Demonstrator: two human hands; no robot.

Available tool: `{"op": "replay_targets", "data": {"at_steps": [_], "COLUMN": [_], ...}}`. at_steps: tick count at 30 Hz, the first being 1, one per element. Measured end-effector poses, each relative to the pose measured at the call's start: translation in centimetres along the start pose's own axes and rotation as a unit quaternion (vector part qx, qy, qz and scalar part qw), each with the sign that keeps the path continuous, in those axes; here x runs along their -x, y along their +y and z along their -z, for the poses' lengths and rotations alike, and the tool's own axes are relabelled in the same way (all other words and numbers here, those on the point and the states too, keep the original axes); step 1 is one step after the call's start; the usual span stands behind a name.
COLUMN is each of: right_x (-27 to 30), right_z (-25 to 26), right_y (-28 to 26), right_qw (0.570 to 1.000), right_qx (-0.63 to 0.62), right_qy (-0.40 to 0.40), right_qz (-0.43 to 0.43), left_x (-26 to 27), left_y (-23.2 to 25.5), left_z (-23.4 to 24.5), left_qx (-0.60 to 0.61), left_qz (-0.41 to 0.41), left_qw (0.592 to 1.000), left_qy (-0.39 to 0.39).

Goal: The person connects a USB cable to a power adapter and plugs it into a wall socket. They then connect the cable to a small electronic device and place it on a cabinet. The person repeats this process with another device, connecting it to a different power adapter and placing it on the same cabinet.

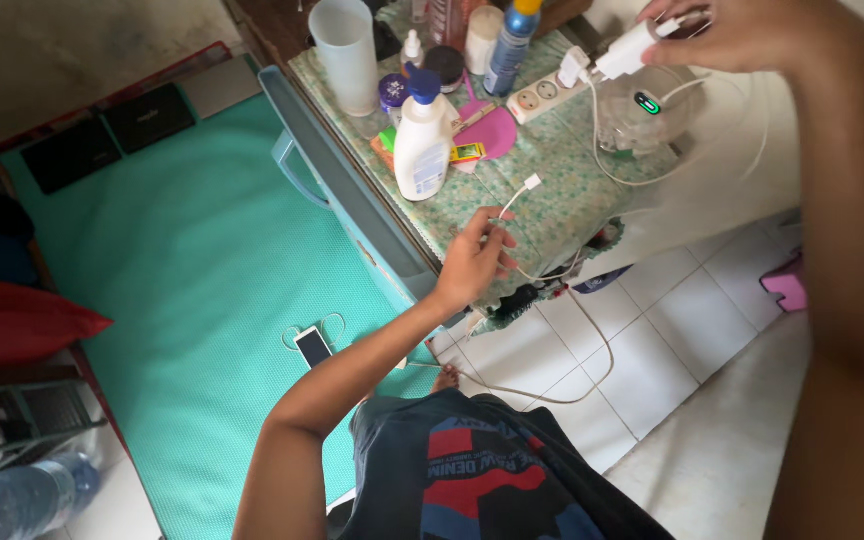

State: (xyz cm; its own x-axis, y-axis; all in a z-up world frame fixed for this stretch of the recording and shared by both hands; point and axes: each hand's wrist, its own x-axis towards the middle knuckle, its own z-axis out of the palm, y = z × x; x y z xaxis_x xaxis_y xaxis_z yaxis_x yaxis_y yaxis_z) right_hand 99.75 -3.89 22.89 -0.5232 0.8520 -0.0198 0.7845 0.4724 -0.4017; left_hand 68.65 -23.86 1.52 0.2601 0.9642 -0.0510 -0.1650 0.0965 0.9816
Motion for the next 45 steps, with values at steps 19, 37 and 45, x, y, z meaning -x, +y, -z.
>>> {"op": "replay_targets", "data": {"at_steps": [19, 37, 45], "right_x": [-11.2, -12.0, -13.9], "right_z": [-10.3, -10.4, -10.4], "right_y": [3.1, 3.0, 2.3], "right_qw": [0.978, 0.984, 0.976], "right_qx": [0.185, 0.165, 0.157], "right_qy": [0.059, 0.021, -0.061], "right_qz": [-0.072, -0.067, -0.141], "left_x": [-0.3, -0.6, -0.6], "left_y": [0.3, 0.3, 0.1], "left_z": [0.3, 0.6, 0.7], "left_qx": [-0.093, -0.088, -0.064], "left_qz": [0.021, 0.026, 0.025], "left_qw": [0.995, 0.995, 0.997], "left_qy": [-0.013, -0.028, -0.037]}}
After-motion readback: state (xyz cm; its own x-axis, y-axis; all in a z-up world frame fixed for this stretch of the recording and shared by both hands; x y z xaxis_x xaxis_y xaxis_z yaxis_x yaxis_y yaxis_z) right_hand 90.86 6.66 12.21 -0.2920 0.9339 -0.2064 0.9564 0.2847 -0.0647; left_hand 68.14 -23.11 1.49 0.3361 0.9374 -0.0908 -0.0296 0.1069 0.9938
